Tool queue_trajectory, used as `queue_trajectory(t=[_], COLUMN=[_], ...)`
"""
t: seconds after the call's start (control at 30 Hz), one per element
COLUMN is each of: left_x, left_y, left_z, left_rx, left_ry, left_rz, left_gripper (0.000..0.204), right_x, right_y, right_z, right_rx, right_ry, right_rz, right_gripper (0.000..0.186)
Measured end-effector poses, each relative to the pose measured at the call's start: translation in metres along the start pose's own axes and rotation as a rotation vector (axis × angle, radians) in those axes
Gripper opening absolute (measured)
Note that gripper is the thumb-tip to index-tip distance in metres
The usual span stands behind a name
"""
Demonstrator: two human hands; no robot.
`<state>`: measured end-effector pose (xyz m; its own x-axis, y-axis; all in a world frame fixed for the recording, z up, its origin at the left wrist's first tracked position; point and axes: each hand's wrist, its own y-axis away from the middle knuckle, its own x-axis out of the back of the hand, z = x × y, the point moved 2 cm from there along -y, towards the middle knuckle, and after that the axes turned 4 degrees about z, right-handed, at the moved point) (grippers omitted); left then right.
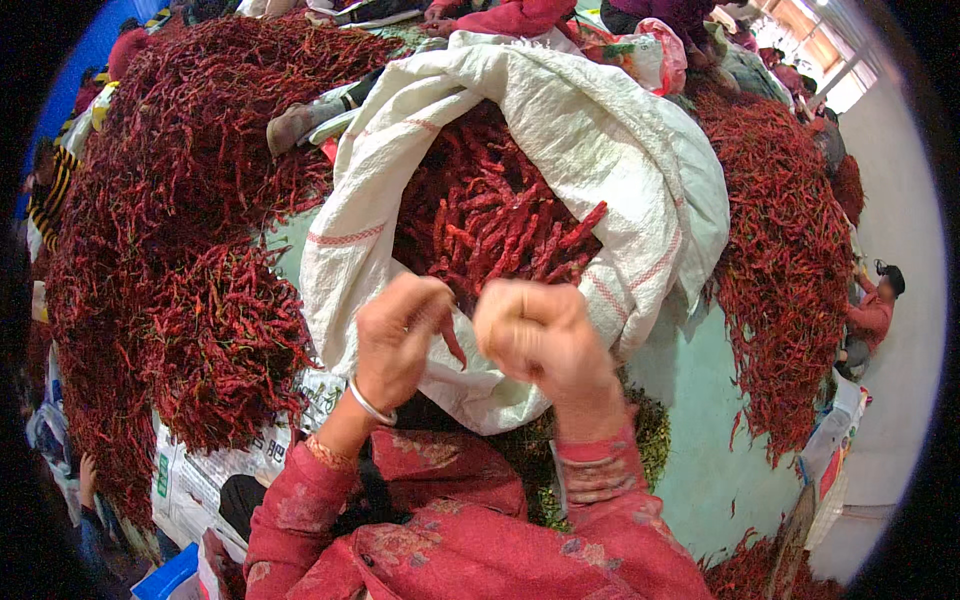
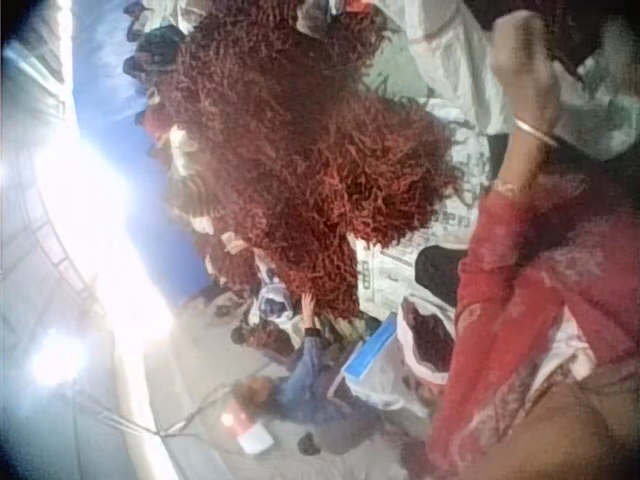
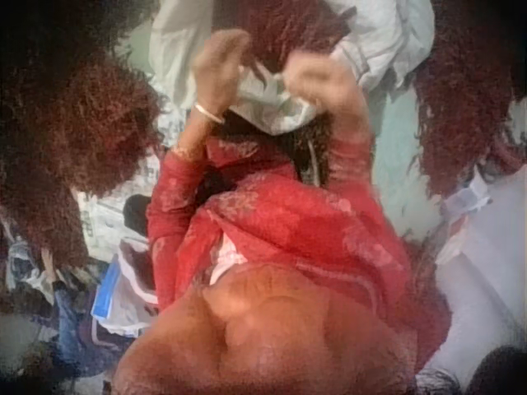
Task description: The person sits on the floor and removes stems from dried red chilies by hand. The person places the de-stemmed chilies into a white sack and discards the stems onto the floor.
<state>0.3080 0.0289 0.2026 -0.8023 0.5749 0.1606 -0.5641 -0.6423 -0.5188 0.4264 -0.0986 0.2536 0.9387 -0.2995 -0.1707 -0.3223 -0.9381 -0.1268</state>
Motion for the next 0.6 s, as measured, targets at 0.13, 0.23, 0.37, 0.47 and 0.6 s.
queue_trajectory(t=[0.13,0.23,0.37,0.47,0.6], left_x=[-0.003,-0.015,-0.051,-0.067,-0.079], left_y=[-0.037,-0.048,-0.028,-0.017,-0.027], left_z=[-0.003,-0.015,-0.012,-0.022,-0.048], left_rx=[0.352,0.077,-0.038,-0.007,-0.248], left_ry=[0.332,-0.115,-0.57,-0.676,-0.743], left_rz=[0.101,-0.036,-0.324,-0.481,-0.477], left_gripper=[0.029,0.06,0.098,0.105,0.089], right_x=[0.061,0.087,0.117,0.136,0.144], right_y=[0.078,0.091,0.061,0.043,0.029], right_z=[-0.005,-0.046,-0.016,0.008,-0.014], right_rx=[-0.2,-0.496,0.008,-0.082,0.091], right_ry=[1.222,1.183,1.275,1.247,0.463], right_rz=[-0.199,0.692,0.856,1.013,0.965], right_gripper=[0.02,0.041,0.082,0.063,0.035])
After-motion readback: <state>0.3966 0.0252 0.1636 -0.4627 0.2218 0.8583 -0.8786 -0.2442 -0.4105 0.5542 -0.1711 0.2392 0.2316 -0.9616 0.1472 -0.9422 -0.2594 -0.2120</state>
